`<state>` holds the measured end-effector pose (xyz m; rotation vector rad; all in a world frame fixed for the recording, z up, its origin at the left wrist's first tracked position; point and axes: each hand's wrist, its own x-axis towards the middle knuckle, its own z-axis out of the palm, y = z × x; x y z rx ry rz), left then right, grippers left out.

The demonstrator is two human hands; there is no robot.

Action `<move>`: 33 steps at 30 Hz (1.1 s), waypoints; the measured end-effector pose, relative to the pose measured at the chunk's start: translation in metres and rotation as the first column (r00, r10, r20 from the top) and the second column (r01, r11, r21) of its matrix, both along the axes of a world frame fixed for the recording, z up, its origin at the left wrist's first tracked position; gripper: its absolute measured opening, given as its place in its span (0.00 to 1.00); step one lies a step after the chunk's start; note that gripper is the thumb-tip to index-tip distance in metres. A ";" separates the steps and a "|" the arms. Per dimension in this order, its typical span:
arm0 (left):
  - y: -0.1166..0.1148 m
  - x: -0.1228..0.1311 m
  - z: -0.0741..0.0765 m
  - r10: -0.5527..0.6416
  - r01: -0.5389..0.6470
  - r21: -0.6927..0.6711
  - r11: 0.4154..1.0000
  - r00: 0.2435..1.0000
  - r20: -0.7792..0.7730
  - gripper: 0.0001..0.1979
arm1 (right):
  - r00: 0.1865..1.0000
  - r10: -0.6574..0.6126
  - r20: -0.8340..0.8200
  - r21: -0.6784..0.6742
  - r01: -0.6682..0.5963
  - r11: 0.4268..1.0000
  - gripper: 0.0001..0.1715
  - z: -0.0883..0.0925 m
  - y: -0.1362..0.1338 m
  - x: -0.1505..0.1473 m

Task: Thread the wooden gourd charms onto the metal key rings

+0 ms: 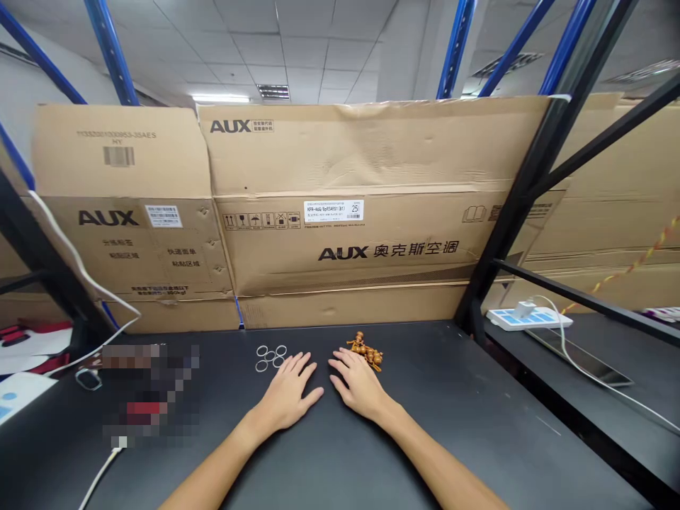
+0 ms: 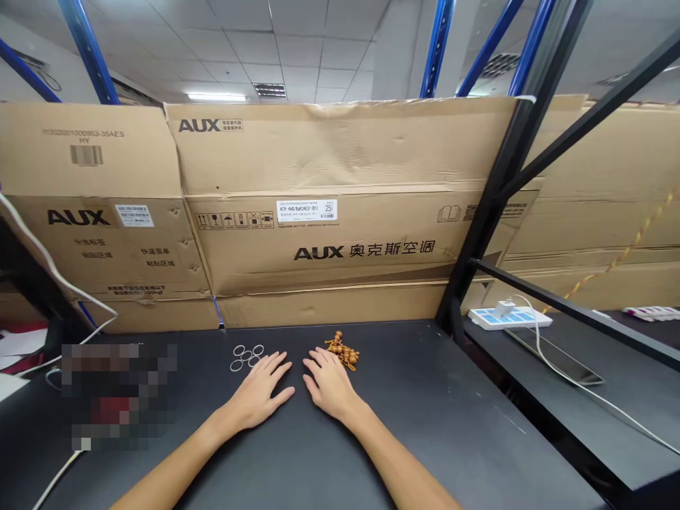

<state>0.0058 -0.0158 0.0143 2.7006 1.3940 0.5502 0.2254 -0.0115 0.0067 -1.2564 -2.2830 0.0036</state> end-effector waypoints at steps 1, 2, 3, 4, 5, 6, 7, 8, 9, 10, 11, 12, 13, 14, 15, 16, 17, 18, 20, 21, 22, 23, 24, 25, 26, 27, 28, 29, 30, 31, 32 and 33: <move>0.000 0.001 -0.001 0.032 -0.032 0.021 0.999 0.999 0.010 0.29 | 0.999 -0.036 0.001 0.025 0.036 0.999 0.20 0.001 0.001 0.000; -0.001 0.002 -0.002 0.058 -0.058 0.038 0.998 0.998 0.019 0.29 | 0.997 -0.074 0.001 0.042 0.074 0.996 0.21 0.002 0.001 0.001; -0.001 0.002 -0.002 0.070 -0.071 0.048 0.996 0.997 0.024 0.29 | 0.995 -0.102 0.003 0.050 0.102 0.994 0.21 0.002 0.002 0.002; -0.001 0.003 -0.003 0.067 -0.068 0.052 0.996 0.997 0.024 0.28 | 0.993 -0.115 0.006 0.049 0.115 0.992 0.21 0.002 0.003 0.002; -0.002 0.003 -0.003 0.050 -0.051 0.051 0.997 0.999 0.020 0.27 | 0.994 -0.109 0.011 0.042 0.108 0.993 0.21 0.001 0.003 0.003; -0.002 0.003 -0.003 0.021 -0.021 0.048 0.999 1.000 0.017 0.26 | 0.996 -0.085 0.015 0.031 0.085 0.996 0.21 -0.001 0.003 0.004; -0.002 0.003 -0.002 -0.015 0.014 0.047 0.999 1.000 0.017 0.25 | 0.999 -0.052 0.013 0.021 0.052 0.998 0.21 -0.002 0.003 0.004; -0.002 0.002 -0.002 -0.049 0.048 0.053 0.997 0.999 0.020 0.24 | 1.000 -0.015 0.006 0.015 0.015 1.000 0.21 -0.004 0.003 0.004; -0.002 0.002 -0.002 -0.069 0.067 0.064 0.996 0.997 0.025 0.24 | 1.000 0.021 -0.003 0.012 -0.021 1.000 0.21 -0.005 0.002 0.003; -0.002 0.002 -0.003 -0.071 0.068 0.077 0.995 0.997 0.031 0.24 | 0.999 0.053 -0.013 0.011 -0.053 0.999 0.21 -0.005 0.001 0.002; -0.002 0.002 -0.004 -0.053 0.050 0.089 0.995 0.998 0.034 0.25 | 0.997 0.076 -0.022 0.015 -0.076 0.997 0.21 -0.004 0.000 0.001; -0.002 0.002 -0.004 -0.018 0.015 0.095 0.995 0.999 0.035 0.25 | 0.996 0.090 -0.028 0.021 -0.090 0.996 0.21 -0.003 -0.001 0.000; -0.001 0.002 -0.005 0.025 -0.028 0.097 0.995 0.999 0.034 0.26 | 0.995 0.093 -0.032 0.031 -0.092 0.995 0.21 -0.002 -0.001 -0.001; -0.001 0.002 -0.006 0.061 -0.064 0.093 0.994 0.998 0.032 0.27 | 0.996 0.081 -0.036 0.042 -0.079 0.996 0.21 0.000 -0.002 -0.001; -0.002 0.002 -0.006 0.078 -0.081 0.087 0.993 0.996 0.032 0.28 | 0.998 0.057 -0.039 0.052 -0.054 0.997 0.21 0.003 -0.002 -0.001; -0.002 0.002 -0.006 0.070 -0.073 0.081 0.994 0.997 0.031 0.27 | 0.999 0.024 -0.043 0.059 -0.022 0.998 0.22 0.005 -0.002 -0.001; -0.002 0.003 -0.005 0.042 -0.045 0.077 0.996 0.999 0.030 0.27 | 0.999 -0.012 -0.045 0.057 0.014 0.998 0.23 0.007 -0.001 0.000; -0.002 0.003 -0.004 0.009 -0.011 0.079 0.997 1.000 0.029 0.25 | 0.998 -0.050 -0.044 0.052 0.053 0.997 0.24 0.008 0.000 0.001; -0.003 0.004 -0.004 -0.017 0.015 0.099 0.995 1.000 0.024 0.24 | 0.990 -0.136 -0.035 0.038 0.138 0.990 0.25 0.009 0.001 0.004; -0.002 0.005 -0.004 0.008 -0.011 0.110 0.994 1.000 0.024 0.25 | 0.983 -0.180 -0.029 0.034 0.181 0.983 0.25 0.009 0.002 0.005; -0.002 0.005 -0.005 0.054 -0.057 0.115 0.992 0.998 0.028 0.27 | 0.976 -0.218 -0.022 0.030 0.219 0.975 0.23 0.009 0.002 0.006; -0.002 0.005 -0.007 0.106 -0.110 0.113 0.988 0.994 0.033 0.28 | 0.969 -0.248 -0.016 0.027 0.249 0.968 0.21 0.009 0.002 0.006; -0.001 0.006 -0.008 0.145 -0.148 0.103 0.984 0.989 0.034 0.30 | 0.964 -0.266 -0.009 0.024 0.266 0.964 0.18 0.008 0.002 0.006; -0.001 0.006 -0.009 0.162 -0.164 0.089 0.982 0.986 0.033 0.30 | 0.963 -0.271 -0.004 0.021 0.271 0.962 0.17 0.007 0.002 0.006; -0.001 0.005 -0.010 0.157 -0.159 0.077 0.984 0.987 0.031 0.30 | 0.964 -0.265 -0.004 0.017 0.265 0.964 0.16 0.006 0.002 0.006; -0.002 0.005 -0.009 0.132 -0.134 0.071 0.988 0.991 0.029 0.28 | 0.968 -0.253 -0.007 0.015 0.253 0.967 0.15 0.004 0.002 0.005; -0.002 0.005 -0.007 0.092 -0.094 0.068 0.993 0.995 0.027 0.27 | 0.972 -0.236 -0.012 0.014 0.236 0.972 0.16 0.003 0.003 0.005; -0.003 0.005 -0.005 0.045 -0.047 0.067 0.997 0.999 0.026 0.25 | 0.975 -0.221 -0.022 0.014 0.221 0.975 0.16 0.001 0.004 0.004; -0.004 0.006 -0.002 -0.001 -0.001 0.065 0.998 1.000 0.026 0.24 | 0.978 -0.206 -0.034 0.013 0.206 0.978 0.17 -0.001 0.004 0.004; -0.005 0.006 0.000 -0.040 0.038 0.063 0.997 0.999 0.027 0.23 | 0.980 -0.194 -0.048 0.013 0.195 0.981 0.18 -0.003 0.005 0.004; -0.005 0.006 0.002 -0.064 0.062 0.066 0.996 0.998 0.030 0.22 | 0.981 -0.185 -0.062 0.012 0.186 0.983 0.18 -0.005 0.006 0.005; -0.006 0.006 0.003 -0.067 0.064 0.073 0.995 0.997 0.035 0.21 | 0.982 -0.175 -0.077 0.010 0.176 0.984 0.19 -0.006 0.007 0.005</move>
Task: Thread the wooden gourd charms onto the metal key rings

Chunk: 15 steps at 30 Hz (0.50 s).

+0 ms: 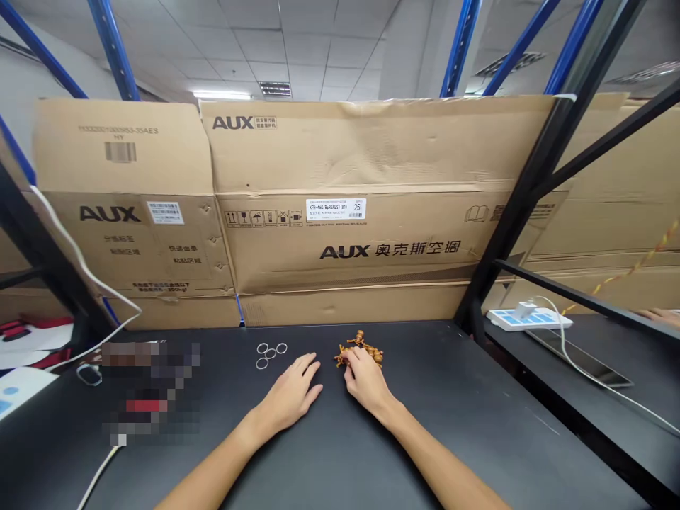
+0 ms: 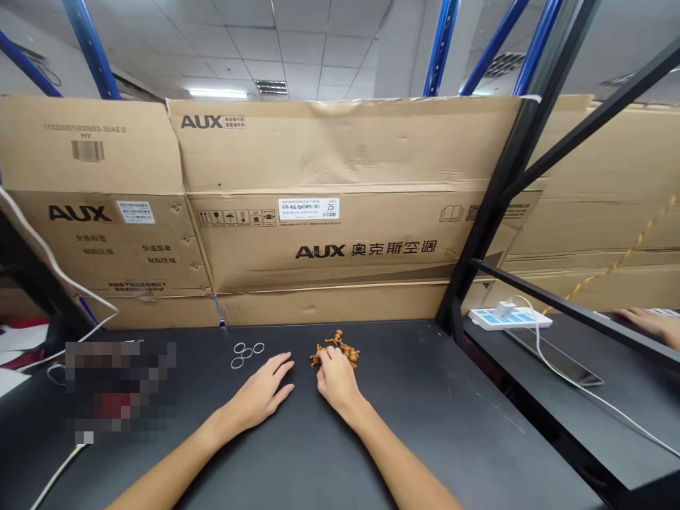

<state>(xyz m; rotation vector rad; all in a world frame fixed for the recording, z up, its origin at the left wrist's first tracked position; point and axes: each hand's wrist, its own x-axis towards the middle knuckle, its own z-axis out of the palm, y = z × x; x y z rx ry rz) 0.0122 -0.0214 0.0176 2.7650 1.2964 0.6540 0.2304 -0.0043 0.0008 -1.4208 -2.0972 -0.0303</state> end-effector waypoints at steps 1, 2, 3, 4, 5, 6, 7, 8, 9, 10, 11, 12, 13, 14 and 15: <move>0.000 0.000 0.000 0.020 -0.020 0.011 1.000 1.000 0.005 0.21 | 1.000 0.010 -0.016 0.000 -0.010 1.000 0.19 -0.001 0.001 0.000; 0.001 0.000 -0.001 0.056 -0.056 0.022 0.998 0.998 0.010 0.21 | 0.999 0.023 -0.032 -0.001 -0.023 1.000 0.18 -0.001 0.001 0.001; 0.002 0.000 -0.003 0.094 -0.094 0.030 0.995 0.996 0.010 0.20 | 0.998 0.040 -0.047 -0.002 -0.040 0.999 0.18 -0.001 0.001 0.001; 0.004 0.000 -0.006 0.123 -0.124 0.034 0.992 0.992 0.005 0.20 | 0.996 0.058 -0.062 -0.001 -0.059 0.998 0.18 -0.001 0.001 0.001; 0.005 -0.001 -0.008 0.140 -0.140 0.036 0.989 0.990 -0.001 0.20 | 0.994 0.079 -0.078 0.002 -0.079 0.997 0.17 -0.001 0.001 0.001; 0.006 -0.002 -0.010 0.145 -0.145 0.037 0.989 0.989 -0.008 0.20 | 0.990 0.102 -0.094 0.007 -0.102 0.995 0.17 0.000 0.000 0.000; 0.008 -0.002 -0.012 0.141 -0.140 0.040 0.989 0.990 -0.013 0.19 | 0.986 0.126 -0.108 0.014 -0.125 0.992 0.16 0.000 0.000 0.000; 0.009 -0.003 -0.012 0.131 -0.130 0.045 0.990 0.991 -0.015 0.18 | 0.982 0.149 -0.117 0.021 -0.148 0.989 0.16 0.000 0.000 -0.001; 0.010 -0.003 -0.012 0.119 -0.118 0.050 0.992 0.993 -0.014 0.17 | 0.978 0.171 -0.120 0.026 -0.169 0.985 0.15 -0.001 0.000 -0.002; 0.010 -0.004 -0.012 0.106 -0.106 0.052 0.993 0.994 -0.009 0.16 | 0.975 0.190 -0.120 0.027 -0.188 0.982 0.15 -0.001 -0.001 -0.002; 0.011 -0.004 -0.010 0.093 -0.093 0.051 0.994 0.996 -0.002 0.15 | 0.972 0.204 -0.118 0.026 -0.203 0.979 0.14 -0.002 -0.001 -0.003; 0.012 -0.004 -0.009 0.080 -0.080 0.050 0.996 0.997 0.009 0.14 | 0.970 0.215 -0.116 0.023 -0.214 0.977 0.14 -0.003 -0.001 -0.004; 0.012 -0.004 -0.007 0.070 -0.071 0.050 0.996 0.997 0.022 0.13 | 0.968 0.222 -0.116 0.019 -0.222 0.975 0.13 -0.003 -0.001 -0.004; 0.012 -0.005 -0.006 0.063 -0.065 0.051 0.997 0.997 0.033 0.13 | 0.967 0.227 -0.119 0.016 -0.226 0.974 0.12 -0.003 -0.001 -0.005; 0.012 -0.005 -0.005 0.059 -0.061 0.053 0.997 0.997 0.041 0.12 | 0.966 0.229 -0.120 0.015 -0.229 0.973 0.11 -0.003 -0.001 -0.005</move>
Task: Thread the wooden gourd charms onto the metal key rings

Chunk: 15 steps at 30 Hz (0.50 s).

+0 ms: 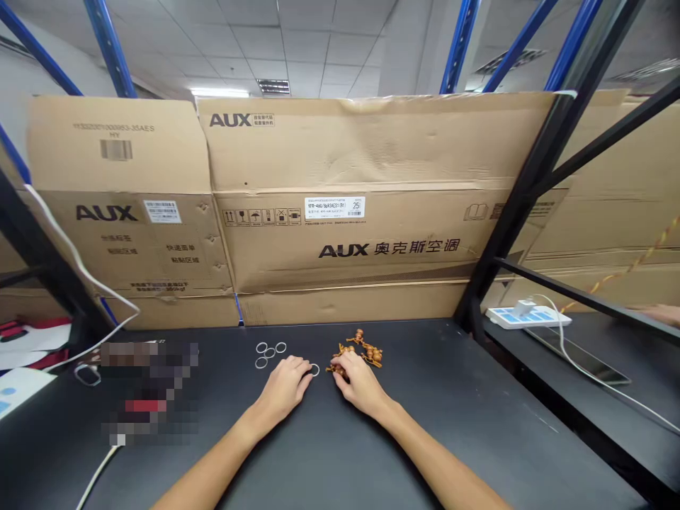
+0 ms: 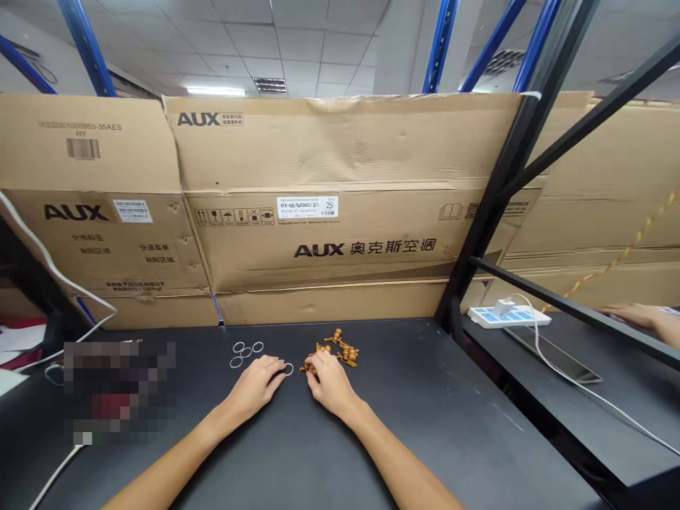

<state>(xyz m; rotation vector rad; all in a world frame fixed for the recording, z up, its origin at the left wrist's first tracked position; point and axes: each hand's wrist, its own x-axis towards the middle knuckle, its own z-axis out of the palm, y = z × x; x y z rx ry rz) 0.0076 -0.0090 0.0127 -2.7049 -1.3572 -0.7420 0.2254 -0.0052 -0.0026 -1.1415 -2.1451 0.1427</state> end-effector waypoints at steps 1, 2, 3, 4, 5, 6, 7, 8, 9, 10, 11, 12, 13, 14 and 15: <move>0.000 0.000 0.001 -0.003 0.003 0.002 1.000 1.000 0.002 0.11 | 1.000 -0.001 0.001 0.000 0.001 1.000 0.11 0.000 0.000 0.000; 0.000 0.000 0.001 -0.007 0.007 0.003 1.000 1.000 0.000 0.11 | 1.000 -0.003 0.005 0.000 0.003 1.000 0.10 0.001 0.000 -0.001; 0.000 0.000 0.002 -0.012 0.012 0.003 1.000 1.000 -0.005 0.10 | 1.000 -0.007 0.011 0.001 0.007 1.000 0.10 0.001 -0.001 -0.001; 0.000 0.000 0.002 -0.015 0.015 0.004 1.000 1.000 -0.012 0.10 | 1.000 -0.012 0.017 0.002 0.012 1.000 0.09 0.002 -0.001 -0.001; 0.000 0.000 0.002 -0.018 0.018 0.004 1.000 1.000 -0.018 0.09 | 1.000 -0.015 0.025 -0.001 0.015 1.000 0.08 0.003 -0.001 -0.001; 0.000 0.000 0.002 -0.021 0.021 0.006 1.000 1.000 -0.021 0.09 | 0.999 -0.016 0.031 -0.004 0.016 1.000 0.08 0.003 -0.001 -0.001; 0.000 -0.001 0.003 -0.023 0.023 0.008 1.000 1.000 -0.020 0.09 | 0.999 -0.017 0.036 -0.008 0.017 1.000 0.07 0.003 -0.001 -0.001; 0.000 -0.001 0.003 -0.026 0.026 0.006 1.000 1.000 -0.018 0.08 | 0.999 -0.017 0.040 -0.012 0.017 1.000 0.07 0.004 -0.001 -0.001; 0.000 -0.001 0.003 -0.027 0.027 0.005 1.000 1.000 -0.014 0.08 | 0.999 -0.014 0.044 -0.017 0.015 1.000 0.07 0.004 -0.002 -0.001; 0.000 -0.002 0.004 -0.030 0.030 0.003 1.000 0.999 -0.012 0.08 | 0.999 -0.012 0.047 -0.021 0.013 1.000 0.06 0.004 -0.002 -0.001; -0.001 -0.002 0.005 -0.034 0.034 0.003 0.999 0.999 -0.015 0.08 | 0.999 -0.007 0.049 -0.024 0.008 1.000 0.06 0.004 -0.002 -0.001; -0.001 -0.001 0.005 -0.039 0.039 0.004 0.999 0.999 -0.025 0.08 | 0.999 -0.001 0.050 -0.026 0.003 1.000 0.05 0.004 -0.002 -0.001; -0.002 -0.001 0.006 -0.046 0.046 0.009 0.999 0.998 -0.046 0.08 | 0.999 0.007 0.049 -0.027 -0.006 1.000 0.05 0.004 -0.003 -0.001; -0.002 0.000 0.007 -0.052 0.054 0.020 0.998 0.996 -0.074 0.09 | 0.999 0.015 0.048 -0.026 -0.014 1.000 0.05 0.004 -0.003 -0.001; -0.003 0.001 0.007 -0.058 0.062 0.036 0.997 0.992 -0.108 0.09 | 0.999 0.024 0.045 -0.023 -0.023 0.999 0.05 0.004 -0.003 -0.002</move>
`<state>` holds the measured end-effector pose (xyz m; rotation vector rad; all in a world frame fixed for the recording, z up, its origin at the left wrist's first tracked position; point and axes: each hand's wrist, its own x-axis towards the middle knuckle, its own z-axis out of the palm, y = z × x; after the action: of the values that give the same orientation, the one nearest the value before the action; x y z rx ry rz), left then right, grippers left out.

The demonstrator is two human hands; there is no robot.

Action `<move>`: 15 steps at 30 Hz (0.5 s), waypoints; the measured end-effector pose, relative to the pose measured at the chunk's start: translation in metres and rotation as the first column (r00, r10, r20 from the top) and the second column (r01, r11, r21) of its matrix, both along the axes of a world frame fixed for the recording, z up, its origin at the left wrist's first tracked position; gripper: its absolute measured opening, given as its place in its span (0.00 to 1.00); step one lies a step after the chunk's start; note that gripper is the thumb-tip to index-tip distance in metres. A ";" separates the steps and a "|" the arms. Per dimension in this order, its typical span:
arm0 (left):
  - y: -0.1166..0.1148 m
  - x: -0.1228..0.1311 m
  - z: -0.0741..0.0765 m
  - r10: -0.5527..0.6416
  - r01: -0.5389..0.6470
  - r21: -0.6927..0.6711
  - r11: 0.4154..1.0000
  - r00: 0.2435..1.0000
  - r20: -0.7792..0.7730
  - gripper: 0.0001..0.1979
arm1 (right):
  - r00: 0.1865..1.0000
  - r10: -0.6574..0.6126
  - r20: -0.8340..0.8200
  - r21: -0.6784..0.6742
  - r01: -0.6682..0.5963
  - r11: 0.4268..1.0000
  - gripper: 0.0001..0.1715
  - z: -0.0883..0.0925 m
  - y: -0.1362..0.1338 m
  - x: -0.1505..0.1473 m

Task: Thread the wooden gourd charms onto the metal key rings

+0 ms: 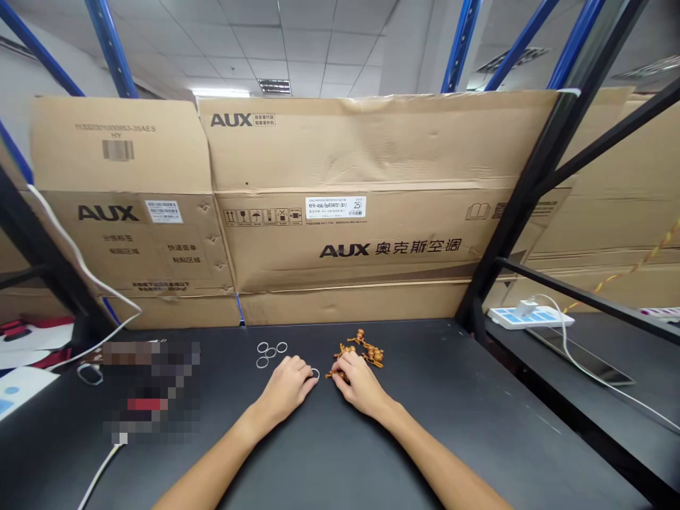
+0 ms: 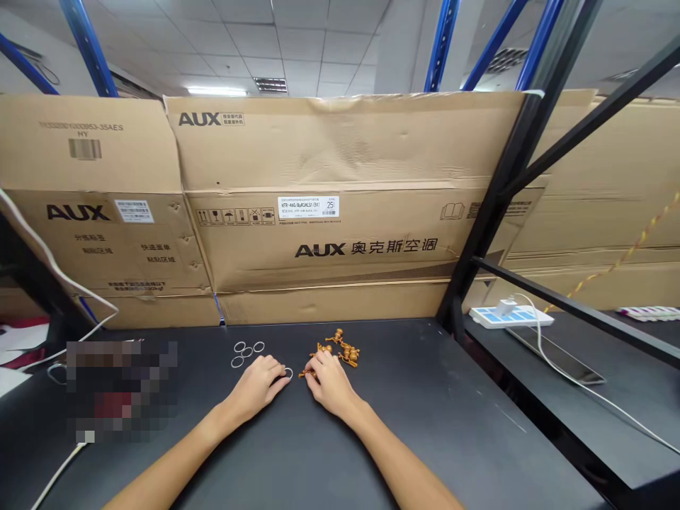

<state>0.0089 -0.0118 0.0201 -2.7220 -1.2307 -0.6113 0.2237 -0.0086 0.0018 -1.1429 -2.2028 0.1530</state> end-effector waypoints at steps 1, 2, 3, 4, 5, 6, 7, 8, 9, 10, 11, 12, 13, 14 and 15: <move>-0.001 0.001 0.001 -0.005 0.006 0.024 1.000 0.999 -0.036 0.10 | 1.000 0.009 -0.002 0.004 -0.009 1.000 0.05 0.000 0.000 0.000; -0.001 0.003 0.001 -0.005 0.009 0.051 0.999 0.998 -0.068 0.11 | 1.000 0.017 -0.002 0.007 -0.017 1.000 0.05 -0.001 0.000 -0.001; -0.002 0.004 0.002 -0.005 0.012 0.076 0.997 0.996 -0.092 0.11 | 1.000 0.021 -0.001 0.010 -0.021 1.000 0.05 -0.001 0.000 -0.001; -0.003 0.004 0.002 -0.005 0.015 0.095 0.995 0.994 -0.106 0.12 | 1.000 0.024 0.000 0.012 -0.024 1.000 0.05 -0.002 0.000 -0.001; -0.003 0.005 0.003 -0.005 0.016 0.104 0.994 0.994 -0.109 0.11 | 1.000 0.026 0.000 0.013 -0.026 1.000 0.05 -0.002 0.000 -0.001; -0.004 0.005 0.004 -0.007 0.017 0.103 0.995 0.995 -0.102 0.11 | 1.000 0.028 0.000 0.014 -0.028 1.000 0.05 -0.003 0.000 -0.001; -0.004 0.005 0.004 -0.008 0.016 0.096 0.995 0.996 -0.088 0.10 | 1.000 0.029 0.000 0.016 -0.029 0.999 0.05 -0.003 0.000 -0.001; -0.005 0.005 0.005 -0.009 0.015 0.085 0.996 0.997 -0.070 0.09 | 1.000 0.030 0.000 0.018 -0.030 0.999 0.05 -0.003 0.001 0.000; -0.005 0.005 0.006 -0.007 0.011 0.075 0.997 0.998 -0.055 0.08 | 1.000 0.031 0.000 0.020 -0.031 0.999 0.05 -0.003 0.001 0.000; -0.006 0.005 0.007 -0.003 0.006 0.069 0.998 0.999 -0.045 0.08 | 0.999 0.033 0.000 0.022 -0.033 0.999 0.04 -0.003 0.001 0.000; -0.006 0.005 0.008 0.001 0.002 0.069 0.998 0.999 -0.045 0.08 | 0.999 0.033 0.001 0.023 -0.033 0.999 0.04 -0.002 0.001 0.000; -0.006 0.006 0.009 0.007 -0.003 0.075 0.997 0.998 -0.055 0.09 | 0.999 0.034 0.001 0.022 -0.034 0.999 0.04 -0.002 0.001 -0.001; -0.007 0.007 0.009 0.014 -0.008 0.086 0.996 0.997 -0.071 0.09 | 0.999 0.034 0.000 0.019 -0.034 0.999 0.05 -0.001 0.001 -0.001; -0.007 0.008 0.010 0.021 -0.012 0.099 0.995 0.996 -0.092 0.09 | 0.999 0.035 -0.001 0.014 -0.035 0.999 0.05 -0.001 0.000 -0.001; -0.007 0.009 0.010 0.026 -0.013 0.115 0.993 0.993 -0.115 0.09 | 0.999 0.035 -0.002 0.008 -0.035 0.999 0.05 0.000 0.000 -0.001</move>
<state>0.0183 -0.0190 0.0298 -2.6080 -1.1565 -0.4962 0.2227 -0.0088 0.0016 -1.0998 -2.2202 0.1595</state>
